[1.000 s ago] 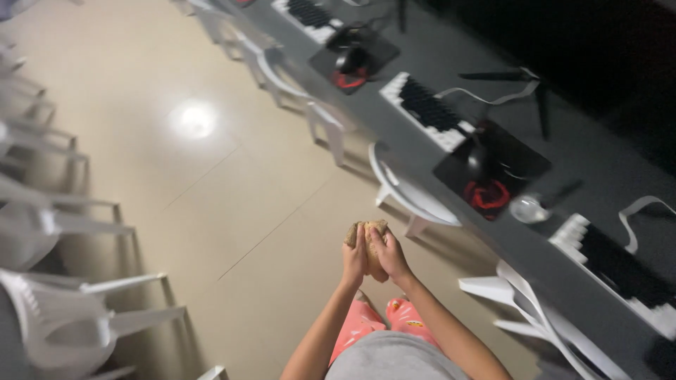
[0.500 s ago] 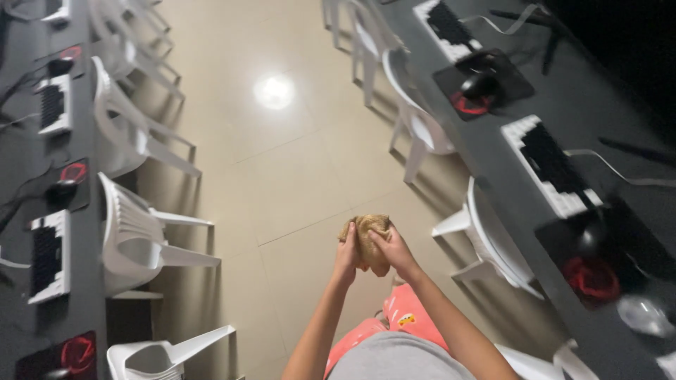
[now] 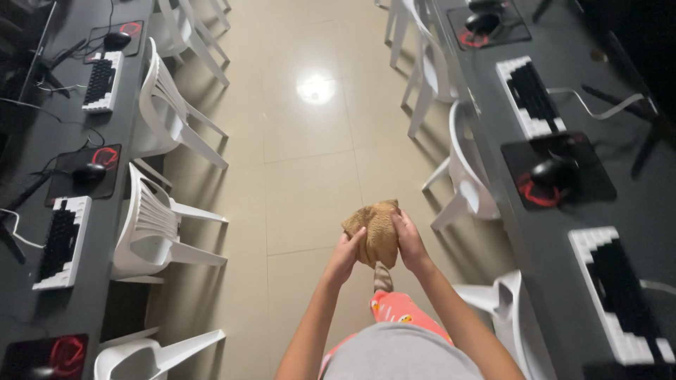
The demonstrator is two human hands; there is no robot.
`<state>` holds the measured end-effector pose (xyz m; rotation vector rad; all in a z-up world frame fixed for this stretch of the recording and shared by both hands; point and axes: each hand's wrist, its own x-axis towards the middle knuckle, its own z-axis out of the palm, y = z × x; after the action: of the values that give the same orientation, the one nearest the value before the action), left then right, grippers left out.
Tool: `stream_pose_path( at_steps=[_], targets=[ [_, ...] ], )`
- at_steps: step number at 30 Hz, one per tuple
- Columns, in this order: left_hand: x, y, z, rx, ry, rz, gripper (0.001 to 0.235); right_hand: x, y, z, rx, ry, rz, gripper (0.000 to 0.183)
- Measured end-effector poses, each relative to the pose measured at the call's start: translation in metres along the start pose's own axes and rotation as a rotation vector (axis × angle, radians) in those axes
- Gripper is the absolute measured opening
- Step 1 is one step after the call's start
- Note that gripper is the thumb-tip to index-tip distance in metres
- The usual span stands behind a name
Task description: The person walks through a computer lab and wipes down the surfaces of several desks using a cloth. They lift and move keyboards and mousepads to clean underneath them, then place the items back in their original positions.
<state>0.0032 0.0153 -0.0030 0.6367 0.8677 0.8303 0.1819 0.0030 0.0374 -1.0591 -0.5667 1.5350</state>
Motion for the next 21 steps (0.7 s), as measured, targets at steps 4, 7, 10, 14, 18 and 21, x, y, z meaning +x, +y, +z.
stream_pose_path(
  at_steps=[4,7,10,14,18,21],
  targets=[
    [0.067,0.014,-0.009,-0.071,0.038,0.004,0.044,0.066,-0.032,0.009,-0.098,-0.086,-0.016,0.054],
    [0.106,0.038,-0.015,-0.140,0.165,0.122,0.042,0.118,-0.044,0.025,-0.243,-0.147,-0.014,0.058],
    [0.143,0.065,-0.026,-0.169,0.370,0.177,0.041,0.166,-0.048,0.038,-0.447,-0.142,0.003,0.055],
    [0.193,0.104,-0.048,-0.166,0.498,0.161,0.043,0.241,-0.046,0.054,-0.728,-0.153,-0.051,0.043],
    [0.259,0.139,-0.076,-0.187,0.488,0.184,0.045,0.326,-0.038,0.073,-0.675,-0.155,-0.102,0.039],
    [0.314,0.180,-0.090,-0.299,0.382,0.171,0.048,0.378,-0.050,0.094,-0.614,-0.125,-0.107,0.042]
  ],
)
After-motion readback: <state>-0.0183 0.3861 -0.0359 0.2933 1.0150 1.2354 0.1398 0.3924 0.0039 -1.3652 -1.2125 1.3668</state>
